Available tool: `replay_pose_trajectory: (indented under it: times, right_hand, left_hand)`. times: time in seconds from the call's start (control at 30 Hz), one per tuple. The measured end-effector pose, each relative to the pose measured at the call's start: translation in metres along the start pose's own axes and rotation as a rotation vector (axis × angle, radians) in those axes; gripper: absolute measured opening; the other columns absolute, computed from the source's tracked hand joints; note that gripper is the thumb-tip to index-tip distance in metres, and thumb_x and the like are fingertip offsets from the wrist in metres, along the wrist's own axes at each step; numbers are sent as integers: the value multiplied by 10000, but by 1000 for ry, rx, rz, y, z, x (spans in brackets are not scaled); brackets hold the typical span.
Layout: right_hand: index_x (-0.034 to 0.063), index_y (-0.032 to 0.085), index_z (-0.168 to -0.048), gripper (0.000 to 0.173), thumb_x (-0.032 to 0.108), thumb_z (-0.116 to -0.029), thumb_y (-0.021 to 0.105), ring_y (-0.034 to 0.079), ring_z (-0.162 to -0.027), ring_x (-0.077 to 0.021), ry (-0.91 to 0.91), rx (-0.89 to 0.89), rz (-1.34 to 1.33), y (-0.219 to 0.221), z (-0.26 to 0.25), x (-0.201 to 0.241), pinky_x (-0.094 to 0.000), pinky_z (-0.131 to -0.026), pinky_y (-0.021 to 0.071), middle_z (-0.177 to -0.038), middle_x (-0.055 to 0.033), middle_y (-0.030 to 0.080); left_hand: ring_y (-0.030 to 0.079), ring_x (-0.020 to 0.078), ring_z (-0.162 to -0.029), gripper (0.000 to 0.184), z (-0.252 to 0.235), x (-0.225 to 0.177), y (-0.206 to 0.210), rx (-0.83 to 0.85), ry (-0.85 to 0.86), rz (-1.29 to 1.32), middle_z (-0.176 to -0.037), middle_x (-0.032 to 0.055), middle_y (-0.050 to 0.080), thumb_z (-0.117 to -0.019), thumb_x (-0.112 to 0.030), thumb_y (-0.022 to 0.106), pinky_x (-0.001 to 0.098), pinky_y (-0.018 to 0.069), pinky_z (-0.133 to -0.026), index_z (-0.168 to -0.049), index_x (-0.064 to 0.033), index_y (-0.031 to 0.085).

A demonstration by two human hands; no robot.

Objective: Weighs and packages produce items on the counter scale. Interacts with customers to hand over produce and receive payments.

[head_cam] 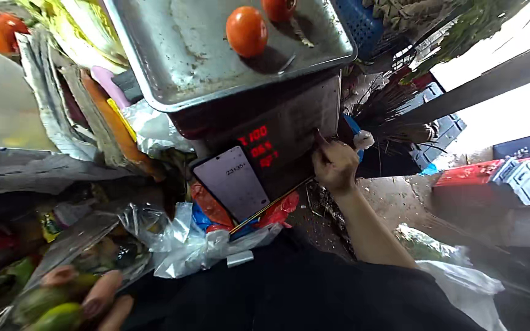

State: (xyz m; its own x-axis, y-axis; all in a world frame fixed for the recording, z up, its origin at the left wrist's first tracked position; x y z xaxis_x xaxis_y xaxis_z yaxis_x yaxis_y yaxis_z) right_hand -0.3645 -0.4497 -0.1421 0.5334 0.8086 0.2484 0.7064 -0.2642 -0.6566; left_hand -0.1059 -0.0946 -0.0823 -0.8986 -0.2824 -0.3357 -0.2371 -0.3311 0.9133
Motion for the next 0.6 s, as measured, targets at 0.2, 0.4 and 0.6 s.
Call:
replay_pose_trajectory:
  times: [0.2, 0.4, 0.6]
  right_hand:
    - [75, 776, -1187, 328, 214, -973, 572, 682, -656, -264, -10, 82, 53, -9, -5, 6, -424, -589, 533, -724, -94, 709]
    - [83, 742, -1269, 326, 137, -1006, 557, 668, -646, -235, 68, 64, -86, -23, -47, 3, -405, -565, 526, -764, -104, 713]
    - [140, 695, -1360, 392, 216, -1038, 483, 661, -613, -314, 64, 247, 105, -27, -64, 11, -470, -521, 473, -716, -119, 697]
  left_hand:
    - [694, 178, -668, 351, -15, 40, 28, 115, -171, 124, -1106, 166, 677, -931, -117, 675, 236, 555, -462, -1274, -64, 620]
    - [698, 182, -675, 365, -9, 61, 37, 177, -209, 143, -1077, 155, 680, -942, -144, 675, 242, 565, -476, -1296, -80, 614]
    - [696, 166, -672, 388, 3, 82, 31, 177, -128, 86, -1082, 153, 681, -972, -177, 647, 228, 554, -467, -1340, -72, 584]
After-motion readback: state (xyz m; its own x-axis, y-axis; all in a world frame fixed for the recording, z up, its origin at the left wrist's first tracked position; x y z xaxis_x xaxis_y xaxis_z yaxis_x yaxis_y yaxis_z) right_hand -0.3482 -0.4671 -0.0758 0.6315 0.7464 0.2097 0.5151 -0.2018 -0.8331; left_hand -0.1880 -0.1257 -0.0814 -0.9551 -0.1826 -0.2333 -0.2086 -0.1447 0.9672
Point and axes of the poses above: each hand's wrist, its own z-axis away from the middle knuckle, its own y-axis out of the palm, x = y × z, the point moved 2 cm from there along -z, towards the middle knuckle
